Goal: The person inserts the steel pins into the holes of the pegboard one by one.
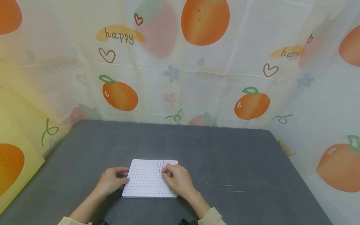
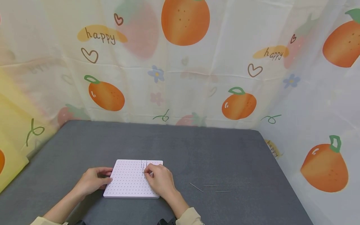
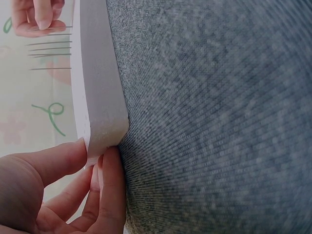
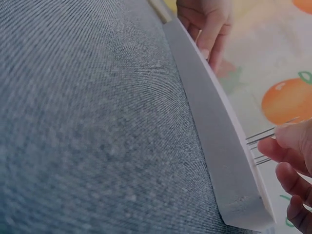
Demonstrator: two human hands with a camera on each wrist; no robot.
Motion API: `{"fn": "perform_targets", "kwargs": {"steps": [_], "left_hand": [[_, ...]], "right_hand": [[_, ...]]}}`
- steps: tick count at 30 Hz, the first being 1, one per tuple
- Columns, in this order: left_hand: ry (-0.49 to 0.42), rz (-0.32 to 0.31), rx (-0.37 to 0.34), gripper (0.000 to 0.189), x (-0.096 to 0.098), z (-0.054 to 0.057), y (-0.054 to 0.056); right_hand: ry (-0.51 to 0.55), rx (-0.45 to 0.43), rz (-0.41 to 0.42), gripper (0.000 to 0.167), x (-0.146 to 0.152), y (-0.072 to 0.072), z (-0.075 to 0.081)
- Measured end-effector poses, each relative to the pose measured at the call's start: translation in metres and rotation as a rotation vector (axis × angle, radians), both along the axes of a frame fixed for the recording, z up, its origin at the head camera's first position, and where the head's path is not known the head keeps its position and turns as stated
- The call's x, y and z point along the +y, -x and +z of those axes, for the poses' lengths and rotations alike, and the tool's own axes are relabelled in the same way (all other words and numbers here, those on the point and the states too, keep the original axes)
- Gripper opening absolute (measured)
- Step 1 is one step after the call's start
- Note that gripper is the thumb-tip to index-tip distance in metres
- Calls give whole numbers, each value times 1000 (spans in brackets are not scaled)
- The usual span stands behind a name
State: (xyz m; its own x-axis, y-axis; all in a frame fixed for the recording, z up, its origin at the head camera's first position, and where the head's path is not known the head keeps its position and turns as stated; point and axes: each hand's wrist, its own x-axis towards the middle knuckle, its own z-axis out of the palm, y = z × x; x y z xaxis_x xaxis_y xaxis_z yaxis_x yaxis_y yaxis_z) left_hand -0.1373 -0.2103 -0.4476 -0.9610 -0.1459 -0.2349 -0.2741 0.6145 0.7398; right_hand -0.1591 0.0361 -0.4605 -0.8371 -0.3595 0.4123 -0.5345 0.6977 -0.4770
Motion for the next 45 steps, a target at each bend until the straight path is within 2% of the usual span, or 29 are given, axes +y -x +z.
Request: {"fn": "perform_targets", "kwargs": {"steps": [13,20,24,33,45], "left_hand": [[-1,-3,12,42,0,-2,-1],[3,-3,1,42,0,0,-2],[6,-2,-1,42,0,0,-1],[6,-4,2,42,0,0,-1],[-1,-12,7,42,-1,-1,0]], "right_hand": [[-19,6,0,7,0,-2,-3],[-38,-14,7,2,3,-2,-6],[-27,7,13,3,7,-3,-7],[25,50,31,10,27,-7,-2],[93,90,114,18,67,-4,4]]}}
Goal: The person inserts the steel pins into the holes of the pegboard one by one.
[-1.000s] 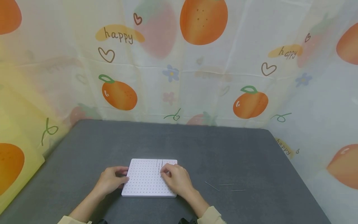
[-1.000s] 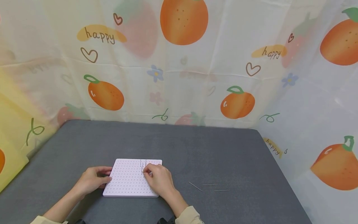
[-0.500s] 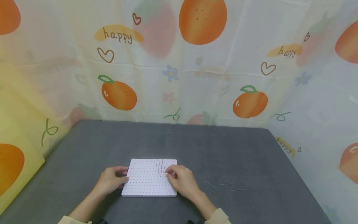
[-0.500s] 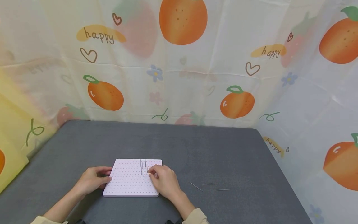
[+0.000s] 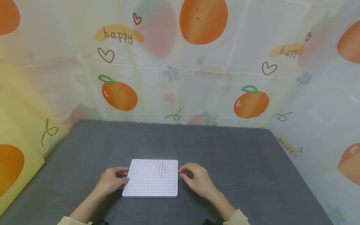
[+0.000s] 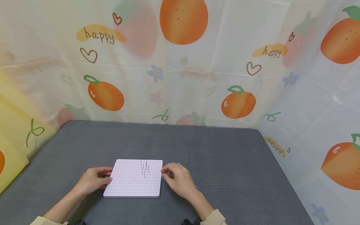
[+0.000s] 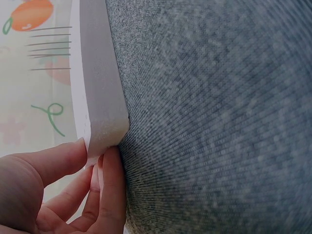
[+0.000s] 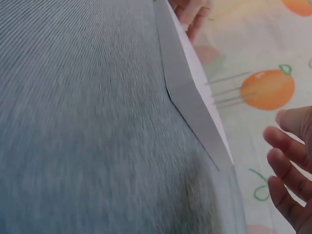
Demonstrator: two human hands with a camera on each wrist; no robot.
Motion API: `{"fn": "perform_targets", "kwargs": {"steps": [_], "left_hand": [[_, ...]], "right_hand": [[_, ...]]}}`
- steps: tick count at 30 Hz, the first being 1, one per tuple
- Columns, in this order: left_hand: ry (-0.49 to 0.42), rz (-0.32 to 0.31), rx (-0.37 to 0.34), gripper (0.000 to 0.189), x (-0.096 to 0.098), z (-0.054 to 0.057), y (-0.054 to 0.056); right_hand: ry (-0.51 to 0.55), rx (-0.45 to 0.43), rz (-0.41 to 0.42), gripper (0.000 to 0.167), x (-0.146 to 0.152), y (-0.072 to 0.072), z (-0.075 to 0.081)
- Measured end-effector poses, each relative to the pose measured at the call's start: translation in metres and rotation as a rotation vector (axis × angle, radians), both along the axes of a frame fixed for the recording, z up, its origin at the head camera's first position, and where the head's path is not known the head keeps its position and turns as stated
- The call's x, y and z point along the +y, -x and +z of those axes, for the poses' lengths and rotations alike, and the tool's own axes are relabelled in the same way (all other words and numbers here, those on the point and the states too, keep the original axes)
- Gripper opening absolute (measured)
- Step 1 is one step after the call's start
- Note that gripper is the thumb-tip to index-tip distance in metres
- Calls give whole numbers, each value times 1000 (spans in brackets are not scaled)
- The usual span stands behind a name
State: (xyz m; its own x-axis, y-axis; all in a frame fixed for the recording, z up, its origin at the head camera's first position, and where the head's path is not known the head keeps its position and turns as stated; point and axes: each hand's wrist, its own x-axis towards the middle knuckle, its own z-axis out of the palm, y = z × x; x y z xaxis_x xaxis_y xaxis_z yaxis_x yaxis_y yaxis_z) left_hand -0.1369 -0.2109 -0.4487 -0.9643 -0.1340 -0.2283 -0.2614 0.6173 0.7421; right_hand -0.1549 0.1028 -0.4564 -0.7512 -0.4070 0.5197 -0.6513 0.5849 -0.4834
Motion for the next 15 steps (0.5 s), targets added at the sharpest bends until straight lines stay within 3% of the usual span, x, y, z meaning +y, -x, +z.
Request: {"fn": "perform_targets", "kwargs": {"steps": [8,15], "left_hand": [[6,7,-2,41,0,-1,0],[-1,7,7,41,1,-1,0]], "right_hand": [[26,57,7,21,26,0,2],[47,23,5,24,53,-3,6]]}}
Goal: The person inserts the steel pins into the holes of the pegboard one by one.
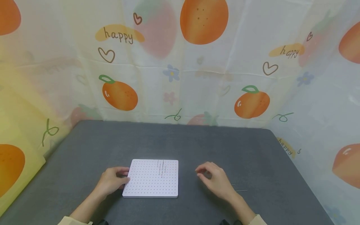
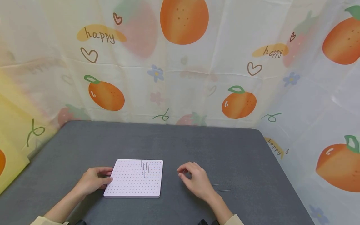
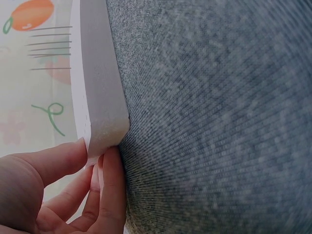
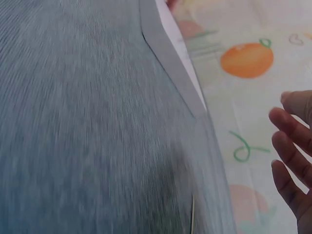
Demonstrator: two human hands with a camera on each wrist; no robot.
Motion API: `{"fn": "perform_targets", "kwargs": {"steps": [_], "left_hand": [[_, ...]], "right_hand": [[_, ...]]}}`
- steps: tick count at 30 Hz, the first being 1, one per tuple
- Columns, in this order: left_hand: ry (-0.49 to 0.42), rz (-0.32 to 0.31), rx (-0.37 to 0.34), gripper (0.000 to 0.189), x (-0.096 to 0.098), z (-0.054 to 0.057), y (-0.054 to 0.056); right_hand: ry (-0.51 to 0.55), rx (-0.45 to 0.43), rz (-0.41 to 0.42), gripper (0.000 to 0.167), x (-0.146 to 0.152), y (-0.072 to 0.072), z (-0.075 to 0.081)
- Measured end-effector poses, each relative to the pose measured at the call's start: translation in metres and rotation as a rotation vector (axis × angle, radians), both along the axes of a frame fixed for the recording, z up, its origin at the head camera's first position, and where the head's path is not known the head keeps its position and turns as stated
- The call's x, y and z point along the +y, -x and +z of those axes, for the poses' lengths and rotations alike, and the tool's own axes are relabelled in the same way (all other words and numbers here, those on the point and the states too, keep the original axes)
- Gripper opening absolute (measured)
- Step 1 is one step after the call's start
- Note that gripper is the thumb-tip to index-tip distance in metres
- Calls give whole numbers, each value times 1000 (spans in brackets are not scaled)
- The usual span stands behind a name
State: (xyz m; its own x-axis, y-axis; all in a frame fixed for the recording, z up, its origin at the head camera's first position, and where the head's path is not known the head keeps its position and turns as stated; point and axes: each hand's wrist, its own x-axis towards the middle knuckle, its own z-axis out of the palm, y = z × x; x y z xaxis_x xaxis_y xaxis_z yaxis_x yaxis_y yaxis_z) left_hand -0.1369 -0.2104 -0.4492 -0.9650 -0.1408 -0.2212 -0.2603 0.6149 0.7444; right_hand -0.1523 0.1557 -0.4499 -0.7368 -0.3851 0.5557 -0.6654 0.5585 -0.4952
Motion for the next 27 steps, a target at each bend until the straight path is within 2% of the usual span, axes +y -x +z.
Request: {"fn": "perform_targets", "kwargs": {"steps": [6,13,17,21,27], "left_hand": [[-5,2,-14,41,0,1,0],[-8,-1,-11,41,-1,0,0],[-9,-3,-5,41,-1,0,0],[-7,-3,-4,41,0,1,-1],[-11,-3,-6,41,0,3,-1]], "right_hand": [[-10,-33,-21,24,23,-2,-2],[-27,1,-66,25,47,-4,-6],[-35,-12,-89,29,61,-7,-10],[-44,-71,-117,31,76,-9,-15],[-49,-215,-172,26,95,-12,-21]]}}
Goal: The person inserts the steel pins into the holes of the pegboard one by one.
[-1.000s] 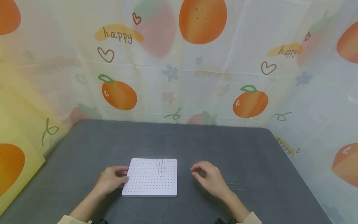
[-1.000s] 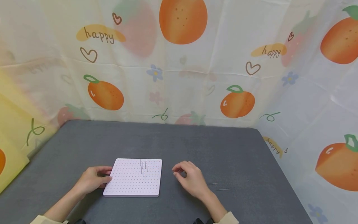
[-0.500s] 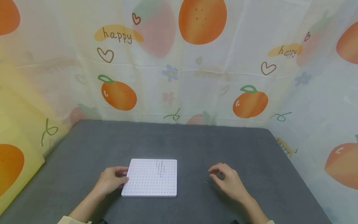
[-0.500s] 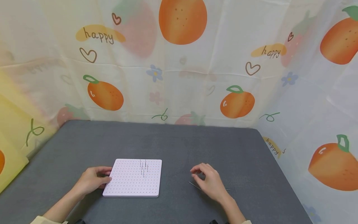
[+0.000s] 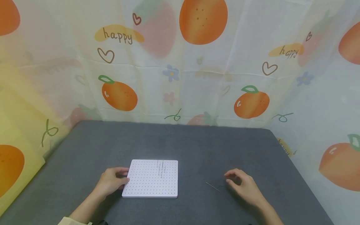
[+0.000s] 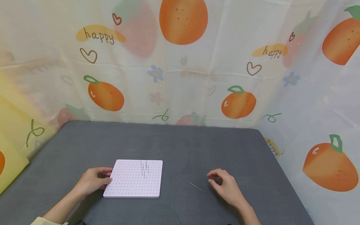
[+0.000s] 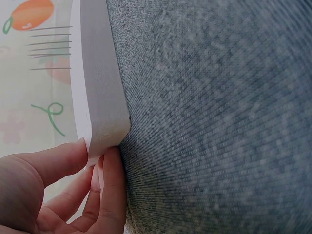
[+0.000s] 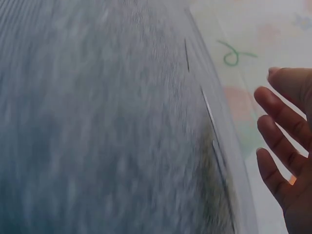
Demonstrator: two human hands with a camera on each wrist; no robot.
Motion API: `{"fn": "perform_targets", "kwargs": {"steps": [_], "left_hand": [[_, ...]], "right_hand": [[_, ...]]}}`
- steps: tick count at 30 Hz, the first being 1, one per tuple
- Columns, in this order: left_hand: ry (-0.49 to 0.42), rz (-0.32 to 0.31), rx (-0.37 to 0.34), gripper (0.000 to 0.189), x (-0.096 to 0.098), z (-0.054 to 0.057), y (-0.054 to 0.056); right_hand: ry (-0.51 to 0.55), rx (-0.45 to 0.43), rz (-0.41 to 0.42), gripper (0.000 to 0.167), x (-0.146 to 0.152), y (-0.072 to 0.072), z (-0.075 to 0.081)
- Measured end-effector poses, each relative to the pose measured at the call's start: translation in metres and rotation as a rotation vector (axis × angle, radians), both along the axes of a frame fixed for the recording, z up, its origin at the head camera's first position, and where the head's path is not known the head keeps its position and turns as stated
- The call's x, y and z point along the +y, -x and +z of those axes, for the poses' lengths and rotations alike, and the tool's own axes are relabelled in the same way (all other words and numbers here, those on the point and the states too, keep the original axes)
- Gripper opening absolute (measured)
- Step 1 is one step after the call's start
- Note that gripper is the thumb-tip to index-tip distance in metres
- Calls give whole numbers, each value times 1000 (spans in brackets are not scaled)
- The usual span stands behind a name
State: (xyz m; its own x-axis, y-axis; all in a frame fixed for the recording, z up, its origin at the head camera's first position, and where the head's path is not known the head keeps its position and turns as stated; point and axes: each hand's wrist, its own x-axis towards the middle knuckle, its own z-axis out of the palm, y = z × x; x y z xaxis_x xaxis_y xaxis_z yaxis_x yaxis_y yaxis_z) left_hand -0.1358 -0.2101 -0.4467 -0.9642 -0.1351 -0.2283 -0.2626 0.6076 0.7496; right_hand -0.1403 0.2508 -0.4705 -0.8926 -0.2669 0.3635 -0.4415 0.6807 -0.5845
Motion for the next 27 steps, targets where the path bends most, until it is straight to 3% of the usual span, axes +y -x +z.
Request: {"fn": "perform_targets", "kwargs": {"steps": [8,11,20,27], "left_hand": [[-1,7,-10,41,0,2,0],[-5,10,-13,41,1,2,0],[6,13,-17,41,1,2,1],[8,9,-17,41,1,1,1]], "right_hand": [[38,-205,-17,16,11,-2,-3],[31,-243,-11,15,13,-2,-4],[-56,-212,29,14,14,1,-5],[-64,-196,55,15,13,3,-7]]}}
